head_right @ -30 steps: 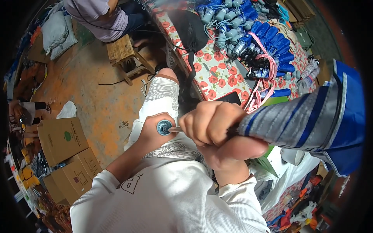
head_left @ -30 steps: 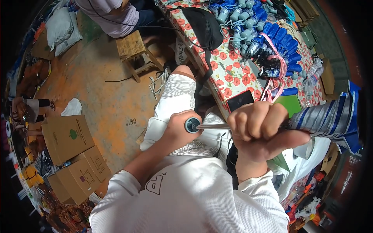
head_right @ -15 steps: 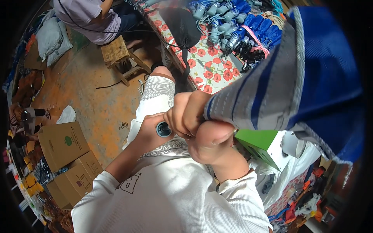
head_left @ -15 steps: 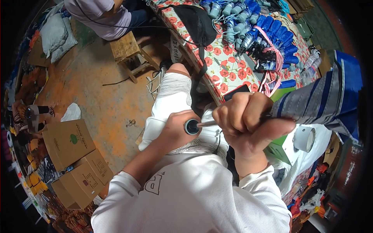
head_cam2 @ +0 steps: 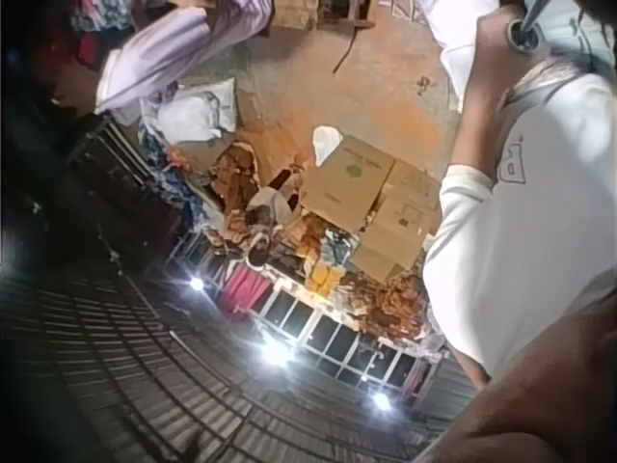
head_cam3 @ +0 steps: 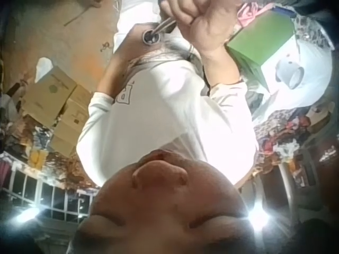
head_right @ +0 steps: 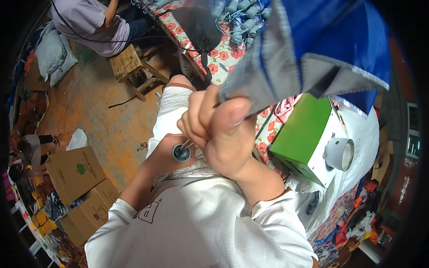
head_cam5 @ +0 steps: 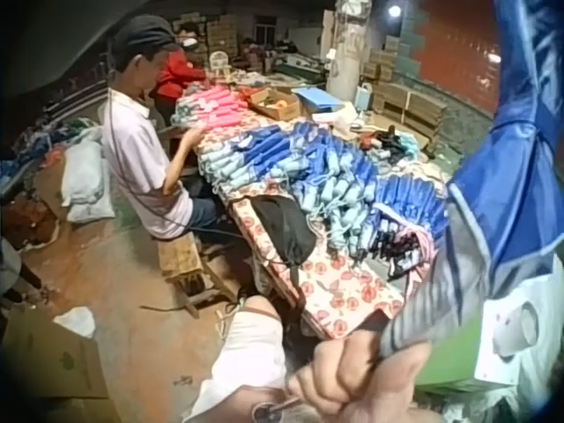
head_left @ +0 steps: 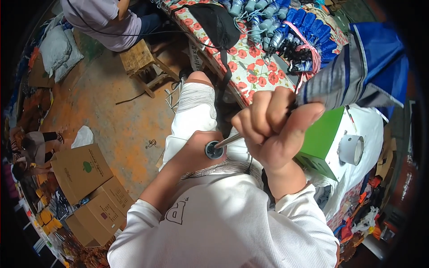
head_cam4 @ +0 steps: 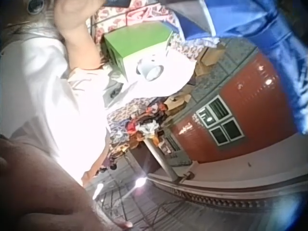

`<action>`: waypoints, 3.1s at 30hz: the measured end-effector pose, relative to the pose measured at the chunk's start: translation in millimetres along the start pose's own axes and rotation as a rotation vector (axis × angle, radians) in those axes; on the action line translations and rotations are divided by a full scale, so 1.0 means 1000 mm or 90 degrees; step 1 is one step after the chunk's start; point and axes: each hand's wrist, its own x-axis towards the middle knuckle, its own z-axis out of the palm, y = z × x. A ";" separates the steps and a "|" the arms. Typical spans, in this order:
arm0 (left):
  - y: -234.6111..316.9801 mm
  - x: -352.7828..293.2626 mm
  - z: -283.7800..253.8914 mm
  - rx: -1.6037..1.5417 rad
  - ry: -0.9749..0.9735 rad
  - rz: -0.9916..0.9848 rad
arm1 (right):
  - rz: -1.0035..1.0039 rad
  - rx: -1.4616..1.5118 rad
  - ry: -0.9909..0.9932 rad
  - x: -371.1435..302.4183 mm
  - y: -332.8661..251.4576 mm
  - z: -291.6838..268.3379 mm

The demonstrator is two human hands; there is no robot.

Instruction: The recorder is using a manual machine to attach the fabric canopy to an umbrella frame.

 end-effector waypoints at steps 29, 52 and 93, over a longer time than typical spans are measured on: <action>-0.014 -0.007 0.025 -0.039 0.037 -0.061 | -0.018 0.010 -0.101 -0.030 0.020 -0.021; -0.041 0.003 0.050 0.162 0.344 0.035 | 0.367 -0.756 0.132 -0.036 -0.024 -0.013; 0.040 0.059 0.102 0.005 0.008 0.072 | -0.105 0.020 -0.033 -0.081 -0.130 -0.055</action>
